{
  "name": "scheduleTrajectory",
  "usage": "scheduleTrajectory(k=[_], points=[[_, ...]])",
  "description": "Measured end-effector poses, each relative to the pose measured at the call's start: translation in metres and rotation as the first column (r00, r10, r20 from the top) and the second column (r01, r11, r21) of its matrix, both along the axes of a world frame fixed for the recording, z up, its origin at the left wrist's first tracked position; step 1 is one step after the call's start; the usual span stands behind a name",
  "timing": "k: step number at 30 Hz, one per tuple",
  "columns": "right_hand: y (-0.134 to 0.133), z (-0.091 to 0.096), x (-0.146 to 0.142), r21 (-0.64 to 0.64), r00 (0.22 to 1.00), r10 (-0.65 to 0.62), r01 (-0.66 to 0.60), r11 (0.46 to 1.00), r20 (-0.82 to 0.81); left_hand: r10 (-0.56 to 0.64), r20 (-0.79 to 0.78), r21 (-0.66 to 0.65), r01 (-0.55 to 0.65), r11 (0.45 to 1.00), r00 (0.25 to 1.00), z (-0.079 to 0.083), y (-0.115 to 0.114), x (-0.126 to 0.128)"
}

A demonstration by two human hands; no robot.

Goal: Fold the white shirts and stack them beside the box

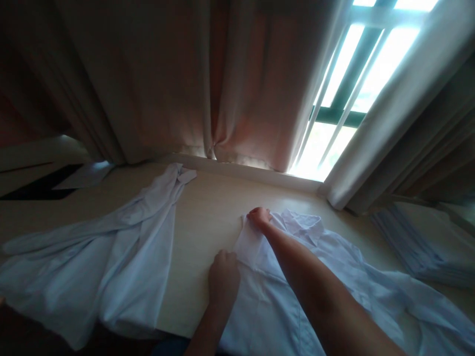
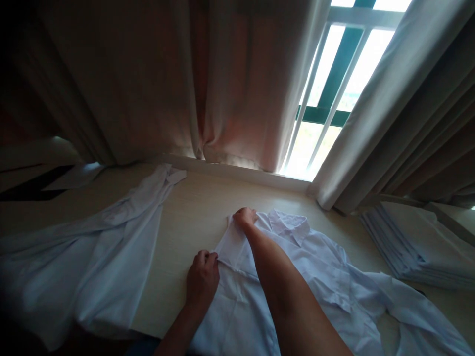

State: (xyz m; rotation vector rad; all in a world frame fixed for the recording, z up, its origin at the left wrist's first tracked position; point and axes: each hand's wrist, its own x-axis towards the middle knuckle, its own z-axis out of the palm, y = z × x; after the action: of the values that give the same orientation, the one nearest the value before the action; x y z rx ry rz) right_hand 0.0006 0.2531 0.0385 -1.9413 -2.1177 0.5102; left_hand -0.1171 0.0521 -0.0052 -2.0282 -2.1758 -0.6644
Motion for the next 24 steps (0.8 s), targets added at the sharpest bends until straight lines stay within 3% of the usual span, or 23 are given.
scheduleTrajectory(k=[3, 5, 8, 9, 12, 15, 17, 21, 24], points=[[-0.017, 0.007, 0.002, 0.022, 1.0, -0.004, 0.005, 1.0, -0.024, 0.0, -0.011, 0.013, 0.0, 1.0, 1.0, -0.001, -0.002, 0.0], [-0.044, 0.012, 0.015, 0.134, 0.997, 0.056, -0.049, 0.99, -0.051, -0.017, -0.001, 0.072, 0.017, 0.997, 1.0, -0.002, -0.002, 0.0], [-0.103, 0.012, 0.06, 0.347, 0.98, 0.196, -0.169, 0.922, -0.041, -0.126, -0.001, 0.177, 0.124, 0.976, 0.992, -0.001, -0.002, 0.001], [-0.125, 0.009, 0.082, 0.375, 0.982, 0.189, -0.167, 0.912, -0.023, -0.178, -0.014, 0.189, 0.178, 0.966, 0.984, -0.001, -0.001, 0.003], [-0.183, -0.005, 0.164, 0.391, 0.997, -0.076, 0.064, 0.918, 0.014, -0.282, -0.063, 0.151, 0.289, 0.946, 0.957, 0.0, 0.002, 0.009], [-0.219, -0.022, 0.248, 0.375, 0.91, -0.413, 0.366, 0.852, 0.05, -0.268, -0.095, 0.107, 0.277, 0.955, 0.959, -0.001, 0.005, 0.014], [-0.228, -0.03, 0.293, 0.302, 0.839, -0.541, 0.501, 0.811, 0.064, -0.243, -0.111, 0.094, 0.254, 0.963, 0.964, -0.003, 0.007, 0.016], [-0.222, -0.031, 0.337, 0.077, 0.8, -0.6, 0.599, 0.797, -0.002, -0.227, -0.145, 0.081, 0.241, 0.967, 0.963, -0.004, 0.009, 0.017], [-0.213, -0.022, 0.34, 0.092, 0.806, -0.589, 0.591, 0.801, -0.052, -0.211, -0.164, 0.08, 0.226, 0.971, 0.964, -0.003, 0.009, 0.018]])
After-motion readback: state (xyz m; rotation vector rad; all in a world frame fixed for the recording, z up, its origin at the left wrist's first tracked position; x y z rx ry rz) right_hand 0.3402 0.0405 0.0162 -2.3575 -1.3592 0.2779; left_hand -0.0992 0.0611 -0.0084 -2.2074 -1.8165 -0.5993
